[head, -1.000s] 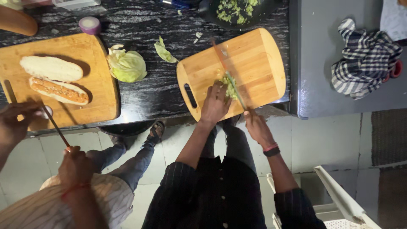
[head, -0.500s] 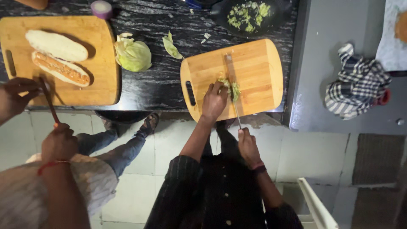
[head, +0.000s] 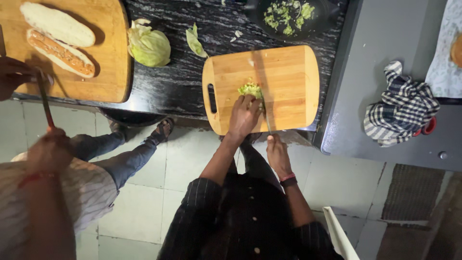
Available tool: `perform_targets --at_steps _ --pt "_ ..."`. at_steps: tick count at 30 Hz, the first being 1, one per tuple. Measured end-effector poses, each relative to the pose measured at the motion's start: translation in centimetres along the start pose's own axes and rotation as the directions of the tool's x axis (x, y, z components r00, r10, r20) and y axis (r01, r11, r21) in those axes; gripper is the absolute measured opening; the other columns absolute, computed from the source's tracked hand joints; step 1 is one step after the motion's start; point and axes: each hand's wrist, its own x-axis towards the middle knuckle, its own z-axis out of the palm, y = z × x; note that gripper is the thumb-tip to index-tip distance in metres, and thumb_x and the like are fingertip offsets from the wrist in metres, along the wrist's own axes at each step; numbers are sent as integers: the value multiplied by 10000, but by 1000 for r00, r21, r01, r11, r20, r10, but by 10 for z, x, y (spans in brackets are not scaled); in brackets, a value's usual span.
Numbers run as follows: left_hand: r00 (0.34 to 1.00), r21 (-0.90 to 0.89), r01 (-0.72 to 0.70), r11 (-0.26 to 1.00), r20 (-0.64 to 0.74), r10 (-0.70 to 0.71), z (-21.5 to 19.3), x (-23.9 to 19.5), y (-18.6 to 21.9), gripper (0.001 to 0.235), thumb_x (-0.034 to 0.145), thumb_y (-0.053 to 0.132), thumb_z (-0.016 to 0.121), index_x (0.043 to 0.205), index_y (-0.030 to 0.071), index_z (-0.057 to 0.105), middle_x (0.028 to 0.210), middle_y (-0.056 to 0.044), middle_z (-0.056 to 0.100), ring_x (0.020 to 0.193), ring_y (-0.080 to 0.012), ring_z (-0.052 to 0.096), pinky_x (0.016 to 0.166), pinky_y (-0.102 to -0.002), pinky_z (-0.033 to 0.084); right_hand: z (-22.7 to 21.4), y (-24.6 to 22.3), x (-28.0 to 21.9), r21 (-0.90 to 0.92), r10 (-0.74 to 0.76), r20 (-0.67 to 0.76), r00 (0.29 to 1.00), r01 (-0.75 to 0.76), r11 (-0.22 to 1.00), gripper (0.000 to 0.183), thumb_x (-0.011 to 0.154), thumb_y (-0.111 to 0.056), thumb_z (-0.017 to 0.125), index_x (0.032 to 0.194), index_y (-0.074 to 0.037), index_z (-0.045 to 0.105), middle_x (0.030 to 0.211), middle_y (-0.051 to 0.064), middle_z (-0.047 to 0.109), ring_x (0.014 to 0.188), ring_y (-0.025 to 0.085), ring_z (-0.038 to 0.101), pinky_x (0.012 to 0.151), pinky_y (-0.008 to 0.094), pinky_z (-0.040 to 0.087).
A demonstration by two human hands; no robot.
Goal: The person applies sauce to a sliced bread roll, then chops cabbage and places it into the roll. Another person is also preparing a sandwich nearby.
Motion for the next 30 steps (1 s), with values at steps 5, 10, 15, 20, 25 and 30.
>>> perform_targets --at_steps 5,10,15,20,25,30 --pt "996 21 35 999 -87 -33 -6 -5 -4 284 847 93 798 1123 94 729 1109 -68 625 984 -313 611 837 -448 528 -6 -22 -1 -7 -205 -57 977 205 979 419 1099 -336 359 1225 6 565 915 297 659 877 517 608 795 592 463" --pt "985 -3 68 998 -158 -67 -24 -5 0 339 759 91 809 1078 32 712 1108 -145 622 933 -353 583 776 -470 507 -15 -40 -4 4 -168 -30 985 168 986 448 1073 -342 387 1313 2 542 922 323 664 883 533 609 784 598 461" --pt "991 -33 13 999 -136 -18 -22 -8 -6 158 816 54 791 964 54 735 1079 -98 645 928 -326 594 793 -446 521 -19 -50 -2 5 -200 -17 980 200 980 427 1086 -331 394 1301 1 553 963 343 661 915 556 612 760 599 474" --pt "983 120 -2 993 -181 24 -15 -10 -5 89 792 95 734 880 86 724 1036 -60 658 937 -305 618 777 -454 499 -16 -52 4 -16 -205 -37 978 204 979 405 1093 -306 406 1265 26 560 937 354 660 899 555 620 749 589 495" --pt "984 236 61 970 -178 -19 -11 -3 -1 17 806 105 709 808 95 696 1003 -54 653 899 -294 611 743 -455 465 -14 -38 -8 -68 -220 -43 974 217 974 364 1090 -274 424 1171 56 556 909 355 655 859 549 617 726 594 483" --pt "977 193 127 973 -192 -90 -9 3 -6 33 816 104 694 845 112 709 982 -58 652 924 -295 615 777 -463 467 -20 -20 -37 -102 -147 14 989 147 984 311 1078 -257 438 1098 28 561 888 331 652 822 530 619 681 585 476"
